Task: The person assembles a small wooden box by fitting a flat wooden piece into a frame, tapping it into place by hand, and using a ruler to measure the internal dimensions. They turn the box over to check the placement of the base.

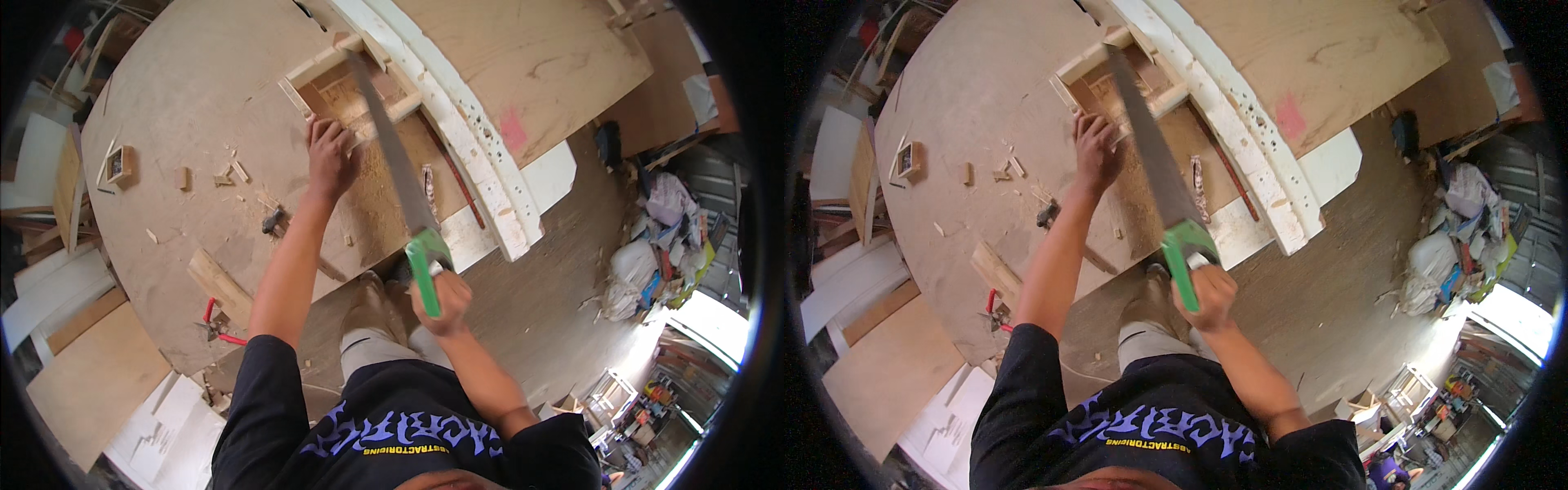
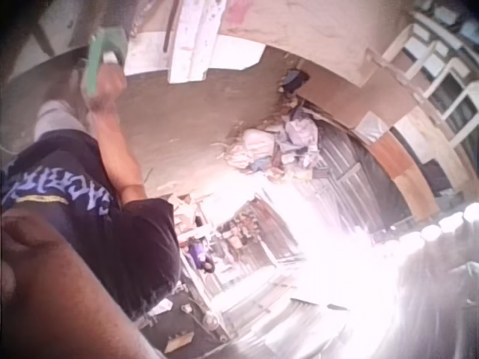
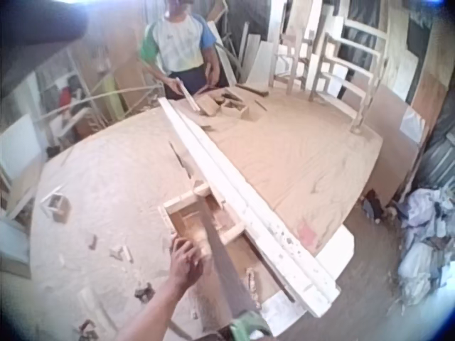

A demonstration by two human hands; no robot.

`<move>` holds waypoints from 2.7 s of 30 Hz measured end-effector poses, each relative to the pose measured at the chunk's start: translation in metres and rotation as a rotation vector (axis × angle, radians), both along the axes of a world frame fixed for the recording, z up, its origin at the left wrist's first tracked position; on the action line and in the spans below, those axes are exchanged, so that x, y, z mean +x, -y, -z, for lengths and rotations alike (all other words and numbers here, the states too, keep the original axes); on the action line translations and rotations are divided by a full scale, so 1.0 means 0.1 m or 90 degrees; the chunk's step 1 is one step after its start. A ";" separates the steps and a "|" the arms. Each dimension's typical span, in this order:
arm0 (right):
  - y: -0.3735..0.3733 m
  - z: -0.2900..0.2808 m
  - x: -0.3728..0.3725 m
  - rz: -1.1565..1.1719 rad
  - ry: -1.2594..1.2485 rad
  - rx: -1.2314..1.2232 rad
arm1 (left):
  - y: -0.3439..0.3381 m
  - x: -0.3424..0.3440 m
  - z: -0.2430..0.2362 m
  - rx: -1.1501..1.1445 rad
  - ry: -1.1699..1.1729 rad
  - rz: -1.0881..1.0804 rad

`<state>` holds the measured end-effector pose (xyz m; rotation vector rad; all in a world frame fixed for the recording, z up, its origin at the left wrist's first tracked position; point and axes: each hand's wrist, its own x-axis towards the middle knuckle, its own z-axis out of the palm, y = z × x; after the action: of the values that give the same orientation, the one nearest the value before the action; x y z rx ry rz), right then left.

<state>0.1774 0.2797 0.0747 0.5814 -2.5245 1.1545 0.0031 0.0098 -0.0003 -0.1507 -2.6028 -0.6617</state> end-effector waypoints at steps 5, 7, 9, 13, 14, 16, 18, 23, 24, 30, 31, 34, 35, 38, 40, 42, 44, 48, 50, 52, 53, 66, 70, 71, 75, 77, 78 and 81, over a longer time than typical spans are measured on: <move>-0.61 -0.42 -0.09 0.098 -0.004 0.082 | -0.15 -0.04 -0.11 0.074 -0.059 -0.035; -0.66 -0.43 -0.19 0.132 -0.008 0.087 | -0.12 -0.01 -0.11 0.079 -0.055 -0.039; -0.66 -0.37 -0.39 0.149 -0.039 0.102 | -0.12 0.04 -0.13 0.088 -0.041 -0.055; -0.44 -0.20 -0.95 0.170 -0.055 0.067 | -0.18 0.01 -0.24 0.098 -0.007 -0.090; -0.38 -0.16 -1.12 0.169 -0.057 0.053 | -0.19 0.00 -0.28 0.101 0.002 -0.099; -0.33 -0.05 -1.45 0.154 -0.060 0.051 | -0.19 -0.02 -0.32 0.120 0.007 -0.086; -0.30 0.01 -1.83 0.119 -0.075 0.052 | -0.19 0.03 -0.33 0.137 0.011 -0.086; -0.50 0.30 -2.47 0.089 -0.095 0.128 | -0.26 0.10 -0.36 0.328 -0.045 -0.198; -0.56 0.38 -2.60 0.092 -0.099 0.130 | -0.28 0.14 -0.42 0.306 -0.044 -0.224; -0.76 0.58 -3.16 0.064 0.002 0.210 | -0.63 0.44 -0.61 0.282 0.025 -0.332; -0.77 0.59 -3.16 0.058 0.040 0.237 | -0.68 0.47 -0.61 0.278 0.030 -0.339; -0.76 0.55 -3.14 0.055 0.067 0.258 | -0.77 0.46 -0.61 0.282 0.030 -0.352; -0.75 0.51 -3.11 0.060 0.063 0.255 | -0.76 0.45 -0.62 0.286 0.028 -0.351; -0.62 0.15 -2.91 0.087 0.111 0.207 | -0.69 0.38 -0.61 0.278 0.031 -0.330; -0.51 -0.02 -2.69 0.095 0.066 0.145 | -0.53 0.29 -0.65 0.251 0.043 -0.284; -0.46 -0.07 -2.39 0.071 0.133 0.069 | -0.39 0.20 -0.68 0.233 0.047 -0.236; -0.44 -0.01 -1.98 0.022 0.311 -0.029 | -0.26 0.13 -0.68 0.223 0.043 -0.182; 0.03 0.08 -1.64 0.026 0.390 0.113 | -0.21 0.15 -0.66 0.243 0.033 -0.154; 0.12 0.24 -1.55 0.064 0.389 0.141 | -0.28 0.25 -0.70 0.274 0.039 -0.148; 0.19 0.37 -1.53 0.094 0.405 0.100 | -0.35 0.42 -0.75 0.312 0.061 -0.134; 0.21 0.37 -1.50 0.113 0.447 0.046 | -0.40 0.53 -0.76 0.340 0.082 -0.122; 0.55 -1.36 -1.42 -0.054 0.607 -0.524 | -0.57 1.13 -1.87 0.948 0.320 0.026; 0.51 -1.53 -1.41 -0.136 0.623 -0.526 | -0.52 1.16 -2.19 0.889 0.368 0.019; 0.48 -1.52 -1.42 -0.163 0.622 -0.541 | -0.54 1.18 -2.24 0.882 0.354 0.010; 0.37 -1.52 -1.45 -0.223 0.626 -0.615 | -0.59 1.24 -2.25 0.821 0.337 -0.011; 0.29 -1.48 -1.42 -0.253 0.662 -0.671 | -0.70 1.29 -2.25 0.874 0.310 -0.002; 0.22 -1.45 -1.44 -0.266 0.678 -0.698 | -0.78 1.28 -2.27 0.900 0.295 0.006; 0.01 -1.41 -1.53 -0.318 0.686 -0.671 | -1.04 1.30 -2.41 0.894 0.298 -0.049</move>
<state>0.0239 0.2792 0.2161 0.2885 -1.8091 3.3062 0.1335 0.1140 0.2406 0.5853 -1.8517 -2.4507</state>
